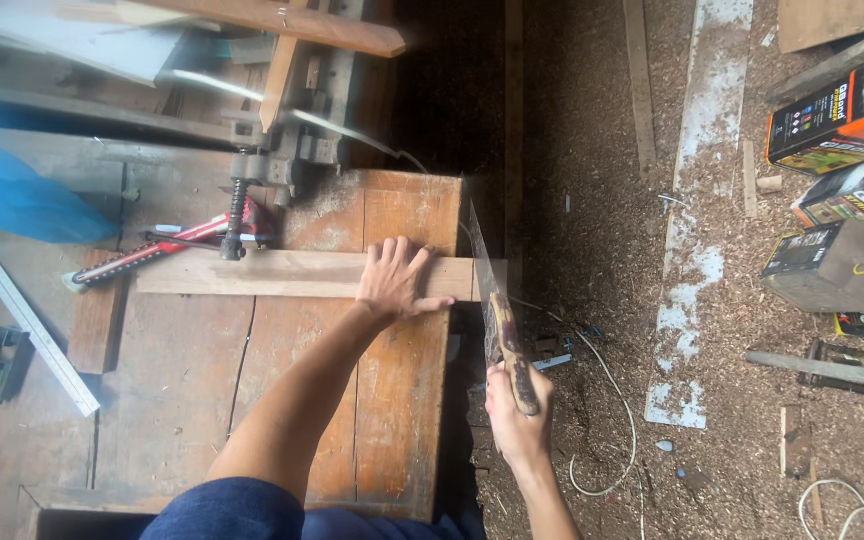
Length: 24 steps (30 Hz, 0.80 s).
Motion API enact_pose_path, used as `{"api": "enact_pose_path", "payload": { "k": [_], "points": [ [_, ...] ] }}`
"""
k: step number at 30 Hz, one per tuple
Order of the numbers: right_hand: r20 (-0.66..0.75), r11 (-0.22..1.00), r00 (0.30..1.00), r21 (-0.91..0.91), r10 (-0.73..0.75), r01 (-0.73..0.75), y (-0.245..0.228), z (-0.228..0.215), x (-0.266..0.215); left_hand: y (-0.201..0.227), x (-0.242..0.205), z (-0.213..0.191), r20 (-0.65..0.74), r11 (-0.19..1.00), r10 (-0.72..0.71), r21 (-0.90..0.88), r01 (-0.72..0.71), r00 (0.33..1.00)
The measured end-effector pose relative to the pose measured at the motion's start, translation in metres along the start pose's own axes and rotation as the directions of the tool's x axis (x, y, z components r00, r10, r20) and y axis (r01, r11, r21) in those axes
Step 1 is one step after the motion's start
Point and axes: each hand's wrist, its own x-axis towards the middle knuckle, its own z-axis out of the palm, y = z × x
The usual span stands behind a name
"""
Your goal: The person selects a wooden plank, marks it with a pen, and then uses a hand saw to cut the plank along the marked line. The cut piece is separated from the main plank by the end of the clip.
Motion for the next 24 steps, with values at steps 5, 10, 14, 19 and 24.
{"api": "enact_pose_path", "payload": {
  "k": [5, 10, 14, 19, 24],
  "points": [
    [0.002, 0.980, 0.999, 0.195, 0.041, -0.041, -0.011, 0.001, 0.003, -0.002, -0.004, -0.002, 0.018, 0.999, -0.016, -0.043, 0.017, 1.000],
    [-0.012, 0.993, 0.998, 0.103, 0.060, -0.059, -0.013, 0.000, 0.000, 0.003, -0.006, -0.005, 0.106, 1.000, -0.008, 0.006, 0.007, 0.994],
    [-0.027, 0.997, 0.999, -0.063, 0.037, -0.038, -0.013, -0.003, -0.009, 0.003, -0.009, -0.009, 0.084, 0.998, 0.020, -0.065, -0.015, 0.996],
    [-0.049, 1.000, 0.999, -0.024, 0.015, -0.017, -0.012, 0.007, -0.002, -0.001, -0.004, -0.011, 0.123, 0.997, 0.011, -0.081, -0.001, 0.992],
    [-0.062, 0.997, 0.998, 0.068, -0.025, 0.029, 0.000, 0.019, 0.012, 0.002, -0.011, 0.000, 0.080, 0.998, 0.009, -0.069, -0.004, 0.997]
  ]
}}
